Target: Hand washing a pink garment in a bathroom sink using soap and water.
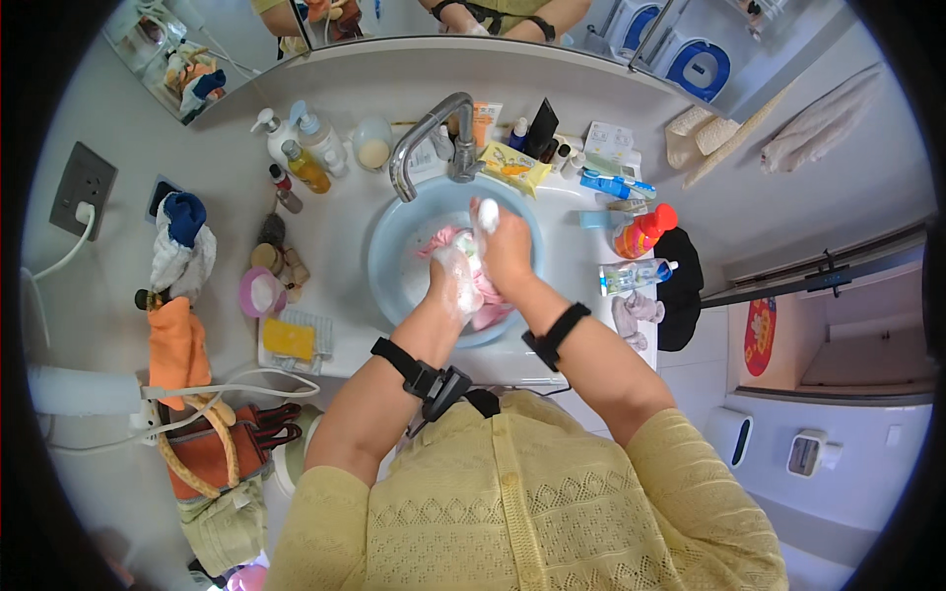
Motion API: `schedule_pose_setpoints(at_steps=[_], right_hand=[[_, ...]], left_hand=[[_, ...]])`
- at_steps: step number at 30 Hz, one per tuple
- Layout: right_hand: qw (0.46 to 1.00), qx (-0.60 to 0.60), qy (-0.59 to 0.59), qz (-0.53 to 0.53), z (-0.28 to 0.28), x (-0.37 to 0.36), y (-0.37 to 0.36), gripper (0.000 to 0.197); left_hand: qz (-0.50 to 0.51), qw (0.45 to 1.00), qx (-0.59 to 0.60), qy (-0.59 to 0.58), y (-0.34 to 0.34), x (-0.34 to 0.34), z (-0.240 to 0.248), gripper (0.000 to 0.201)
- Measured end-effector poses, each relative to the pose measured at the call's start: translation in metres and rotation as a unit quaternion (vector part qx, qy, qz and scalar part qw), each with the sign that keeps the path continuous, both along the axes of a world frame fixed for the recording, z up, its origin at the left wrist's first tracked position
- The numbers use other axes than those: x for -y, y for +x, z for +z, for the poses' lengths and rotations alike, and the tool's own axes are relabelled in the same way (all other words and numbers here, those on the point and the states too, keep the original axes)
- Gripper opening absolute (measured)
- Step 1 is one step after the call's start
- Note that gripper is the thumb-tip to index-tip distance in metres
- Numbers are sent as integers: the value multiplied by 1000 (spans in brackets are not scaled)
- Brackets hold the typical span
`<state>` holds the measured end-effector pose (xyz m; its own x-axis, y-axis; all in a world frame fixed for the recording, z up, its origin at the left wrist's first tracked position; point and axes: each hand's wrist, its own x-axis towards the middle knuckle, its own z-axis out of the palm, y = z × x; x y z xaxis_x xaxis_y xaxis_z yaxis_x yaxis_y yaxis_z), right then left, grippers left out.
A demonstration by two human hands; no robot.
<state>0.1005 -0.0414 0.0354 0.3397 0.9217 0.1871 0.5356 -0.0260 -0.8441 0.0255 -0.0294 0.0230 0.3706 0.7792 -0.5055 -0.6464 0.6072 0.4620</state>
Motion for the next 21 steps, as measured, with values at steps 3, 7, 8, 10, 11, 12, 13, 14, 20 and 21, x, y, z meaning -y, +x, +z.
schedule_pose_setpoints(at_steps=[3, 7, 8, 10, 11, 12, 13, 14, 20, 21], right_hand=[[994, 17, 97, 41, 1, 25, -25, 28], [984, 103, 122, 79, -8, 11, -6, 26], [997, 62, 45, 34, 2, -1, 2, 25], [999, 9, -26, -30, 1, -5, 3, 22], [999, 8, -27, -31, -1, 7, -7, 22], [995, 65, 67, 22, 4, 23, -31, 23], [978, 125, 155, 55, 3, 33, -35, 25], [978, 76, 175, 84, 2, 34, -37, 22], [999, -21, 5, 35, 22, 12, -15, 13], [999, -20, 2, 31, 16, 18, -16, 13]], left_hand=[[-83, 993, 77, 24, -25, -23, -50, 15], [7, 998, 32, -49, -7, 1, 22, 13], [0, 1000, -26, -14, -7, 5, 21, 12], [-15, 1000, -5, -3, -6, 3, 21, 12], [-27, 1000, 13, 4, -8, 1, 24, 12], [19, 997, 1, 75, -24, -14, -30, 12], [17, 997, 3, 74, -28, -21, -44, 12], [-17, 998, 55, 24, -32, -24, -52, 11], [-189, 945, 245, 107, -45, -20, -59, 13], [-191, 944, 247, 104, -38, -20, -48, 13]])
